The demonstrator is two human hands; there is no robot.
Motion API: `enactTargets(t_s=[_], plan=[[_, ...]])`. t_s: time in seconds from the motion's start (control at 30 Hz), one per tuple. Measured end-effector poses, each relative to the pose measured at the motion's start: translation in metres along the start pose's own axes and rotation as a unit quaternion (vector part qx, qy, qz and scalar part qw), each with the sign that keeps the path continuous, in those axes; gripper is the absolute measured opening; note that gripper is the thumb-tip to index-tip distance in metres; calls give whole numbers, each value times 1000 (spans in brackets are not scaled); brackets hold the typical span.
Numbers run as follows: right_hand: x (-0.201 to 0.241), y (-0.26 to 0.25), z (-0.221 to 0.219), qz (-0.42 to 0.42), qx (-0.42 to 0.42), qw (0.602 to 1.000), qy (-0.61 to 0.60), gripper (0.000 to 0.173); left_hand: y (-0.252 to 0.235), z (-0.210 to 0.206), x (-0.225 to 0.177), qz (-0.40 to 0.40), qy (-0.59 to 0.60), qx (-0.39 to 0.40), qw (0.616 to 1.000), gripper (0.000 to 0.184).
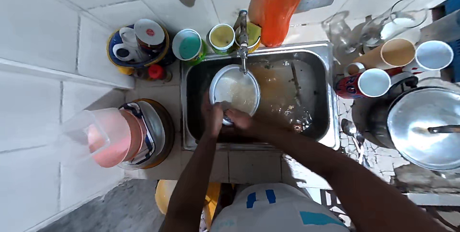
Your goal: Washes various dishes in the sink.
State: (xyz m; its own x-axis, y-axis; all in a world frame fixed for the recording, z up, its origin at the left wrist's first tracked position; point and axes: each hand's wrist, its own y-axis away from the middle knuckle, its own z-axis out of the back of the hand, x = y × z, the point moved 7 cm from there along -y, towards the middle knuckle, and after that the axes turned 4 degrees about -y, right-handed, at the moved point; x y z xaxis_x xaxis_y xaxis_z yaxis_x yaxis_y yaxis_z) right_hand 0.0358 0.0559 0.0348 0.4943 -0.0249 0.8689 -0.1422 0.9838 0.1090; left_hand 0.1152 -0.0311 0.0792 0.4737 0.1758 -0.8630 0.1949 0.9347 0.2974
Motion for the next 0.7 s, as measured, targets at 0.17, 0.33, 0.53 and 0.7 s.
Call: enactTargets(t_s=[0.17,0.33,0.53,0.7], plan=[[-73,-13,27,92,168,948,254,41,-25,5,-9,-3,-41,88,995,65],[-74,-65,80,46,131,914,381,32,-32,-5,8,44,-1,95,995,72],[-71,-61,63,-36,27,947,317,30,-28,-11,-2,90,83,29,992,82],[-63,-22,25,-262,105,954,99,34,-22,-25,-3,92,122,-3,988,80]])
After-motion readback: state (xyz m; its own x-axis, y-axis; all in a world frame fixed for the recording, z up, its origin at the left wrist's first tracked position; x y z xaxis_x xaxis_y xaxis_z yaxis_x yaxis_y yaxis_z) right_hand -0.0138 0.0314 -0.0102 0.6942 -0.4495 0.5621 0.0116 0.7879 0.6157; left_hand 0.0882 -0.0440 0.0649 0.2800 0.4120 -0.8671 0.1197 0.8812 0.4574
